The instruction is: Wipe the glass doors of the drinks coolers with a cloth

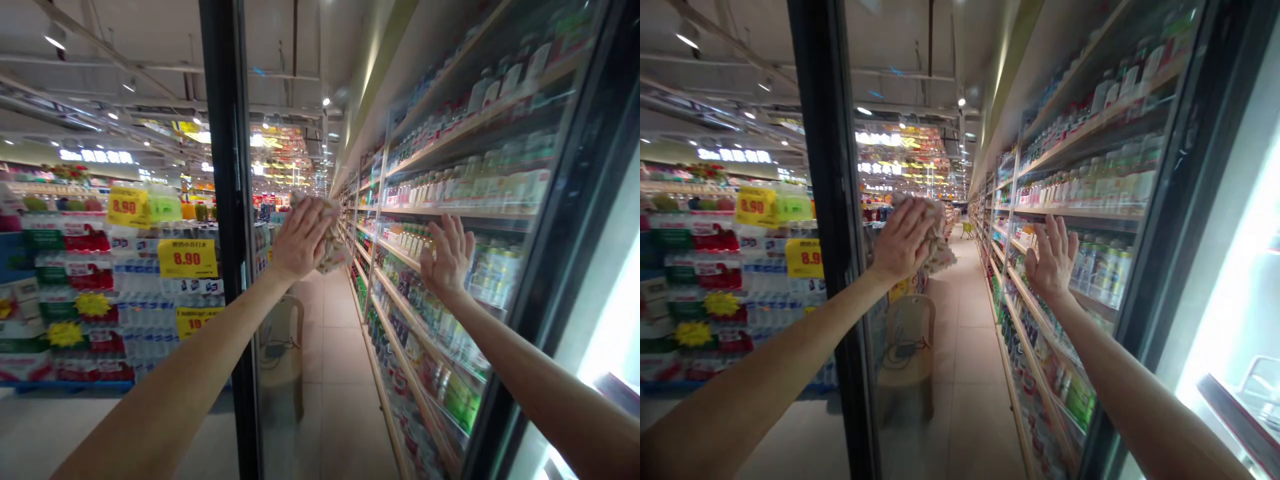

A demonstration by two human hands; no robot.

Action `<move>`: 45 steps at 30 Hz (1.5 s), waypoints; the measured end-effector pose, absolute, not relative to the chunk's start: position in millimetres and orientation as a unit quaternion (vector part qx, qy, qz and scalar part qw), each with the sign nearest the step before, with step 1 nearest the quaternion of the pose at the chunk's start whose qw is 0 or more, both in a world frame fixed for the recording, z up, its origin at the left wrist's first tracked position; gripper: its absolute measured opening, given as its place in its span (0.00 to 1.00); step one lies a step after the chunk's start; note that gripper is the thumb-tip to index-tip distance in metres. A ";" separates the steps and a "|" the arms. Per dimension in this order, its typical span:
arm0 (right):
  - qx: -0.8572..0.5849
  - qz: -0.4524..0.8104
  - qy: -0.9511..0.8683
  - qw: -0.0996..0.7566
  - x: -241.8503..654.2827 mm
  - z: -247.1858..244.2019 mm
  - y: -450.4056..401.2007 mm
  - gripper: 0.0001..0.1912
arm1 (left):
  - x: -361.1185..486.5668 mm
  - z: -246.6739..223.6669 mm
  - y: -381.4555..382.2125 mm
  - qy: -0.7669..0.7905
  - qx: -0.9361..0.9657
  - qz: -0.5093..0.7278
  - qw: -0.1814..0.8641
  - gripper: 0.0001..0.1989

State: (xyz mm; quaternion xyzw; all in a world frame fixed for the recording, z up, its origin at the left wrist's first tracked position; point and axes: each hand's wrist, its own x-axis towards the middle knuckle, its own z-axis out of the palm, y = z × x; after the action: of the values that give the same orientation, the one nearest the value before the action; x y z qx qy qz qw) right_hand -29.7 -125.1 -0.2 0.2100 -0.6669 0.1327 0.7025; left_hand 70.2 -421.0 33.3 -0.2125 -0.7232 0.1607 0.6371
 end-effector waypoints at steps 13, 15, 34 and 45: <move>0.218 0.131 -0.642 0.723 -26.9 0.5 -127.5 0.25 | 74.9 47.7 -421.4 -0.707 -0.196 0.169 0.659 0.25; 0.221 0.134 -0.643 0.721 -26.5 0.6 -127.7 0.25 | 76.9 50.4 -425.3 -0.712 -0.165 0.150 0.666 0.24; 0.217 0.131 -0.644 0.722 -27.3 -0.5 -126.6 0.26 | 71.2 -6.5 -396.2 -0.699 -0.328 0.288 0.566 0.24; 0.214 0.131 -0.630 0.735 -26.7 -0.5 -127.0 0.25 | 73.7 67.3 -408.8 -0.722 -0.120 0.092 0.675 0.24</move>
State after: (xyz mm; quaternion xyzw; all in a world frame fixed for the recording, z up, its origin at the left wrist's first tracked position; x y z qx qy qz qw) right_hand -26.7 -127.0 -0.5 0.2138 -0.6303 0.1311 0.7347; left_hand 73.7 -408.8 67.3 -0.1204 -0.7224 0.0920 0.6746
